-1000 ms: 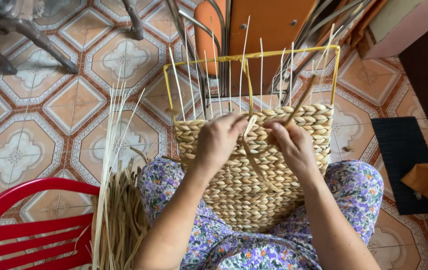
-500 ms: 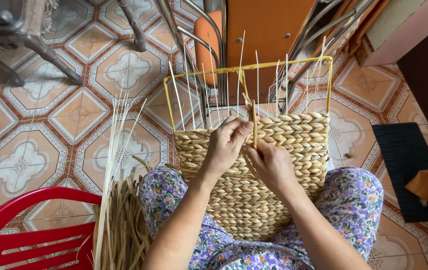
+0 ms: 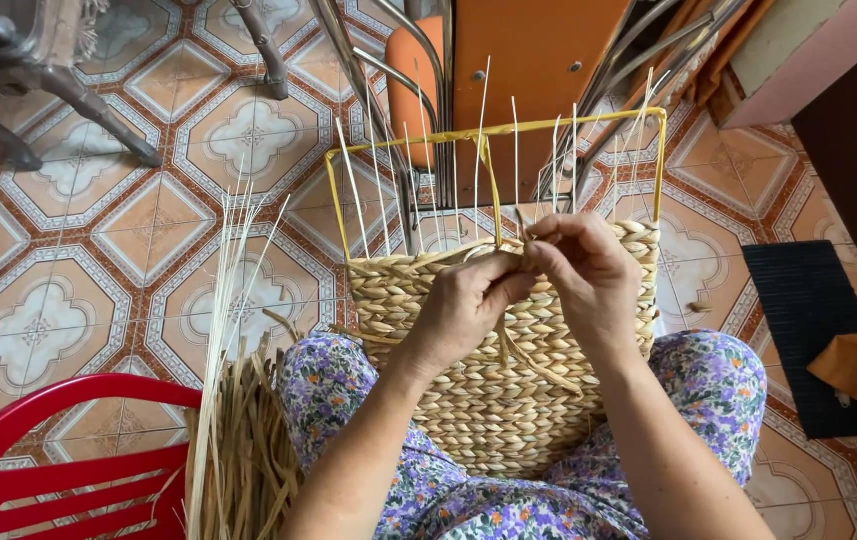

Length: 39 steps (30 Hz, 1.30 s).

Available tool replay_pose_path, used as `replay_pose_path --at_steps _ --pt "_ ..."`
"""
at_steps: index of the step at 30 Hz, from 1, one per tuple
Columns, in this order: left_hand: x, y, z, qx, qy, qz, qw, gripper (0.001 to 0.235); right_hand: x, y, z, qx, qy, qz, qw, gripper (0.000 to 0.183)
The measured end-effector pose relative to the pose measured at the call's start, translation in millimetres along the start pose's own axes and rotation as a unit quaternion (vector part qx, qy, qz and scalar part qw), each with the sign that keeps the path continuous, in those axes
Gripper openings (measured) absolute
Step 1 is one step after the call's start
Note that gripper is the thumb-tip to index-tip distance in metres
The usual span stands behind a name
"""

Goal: The person sits on a chair with a water hyacinth basket on their lap and weaves flat strands over and under the upright stakes around the basket's rim, pulling each strand tight and tucking the ends to build up the woven wall.

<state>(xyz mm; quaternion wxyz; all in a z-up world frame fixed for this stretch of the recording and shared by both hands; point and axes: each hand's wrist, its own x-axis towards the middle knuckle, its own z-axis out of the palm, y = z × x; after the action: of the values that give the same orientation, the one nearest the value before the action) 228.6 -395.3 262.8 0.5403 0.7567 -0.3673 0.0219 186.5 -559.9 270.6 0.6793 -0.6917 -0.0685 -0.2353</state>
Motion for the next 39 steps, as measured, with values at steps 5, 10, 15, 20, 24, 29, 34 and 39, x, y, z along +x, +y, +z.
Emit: replay_pose_path --at_steps 5,10,15,20,24,29,34,39 --pt "-2.8 -1.6 -5.1 -0.145 -0.004 -0.102 0.984 0.022 4.9 8.9 -12.8 0.174 0.013 0.085 0.981 0.027" --pt "-1.8 -2.0 -5.6 -0.047 0.011 -0.104 0.993 0.018 3.1 -3.0 -4.4 0.064 -0.004 0.156 0.986 0.047" --pt "-4.2 0.1 -3.8 0.103 0.035 0.020 0.994 0.014 6.8 12.5 -5.5 0.043 0.042 0.190 0.980 0.015" --pt "-1.4 -0.8 -1.8 0.052 0.043 0.017 0.998 0.014 4.6 17.9 0.0 -0.028 0.060 0.123 0.990 0.012" --pt "6.0 11.1 3.7 -0.139 0.073 -0.100 0.982 0.018 8.1 11.4 5.0 -0.079 0.071 0.083 0.991 0.011" --pt "3.1 11.3 8.1 -0.027 0.110 -0.055 0.992 0.014 15.9 16.2 -6.1 -0.150 0.121 0.026 0.981 0.011" --pt "-2.2 -8.7 16.5 -0.051 0.102 -0.150 0.982 0.012 12.0 21.9 -25.6 0.086 0.104 0.057 0.989 0.013" --pt "6.0 1.4 12.4 -0.055 0.166 -0.123 0.977 0.012 1.2 -4.6 -0.6 0.183 0.029 0.151 0.971 0.046"
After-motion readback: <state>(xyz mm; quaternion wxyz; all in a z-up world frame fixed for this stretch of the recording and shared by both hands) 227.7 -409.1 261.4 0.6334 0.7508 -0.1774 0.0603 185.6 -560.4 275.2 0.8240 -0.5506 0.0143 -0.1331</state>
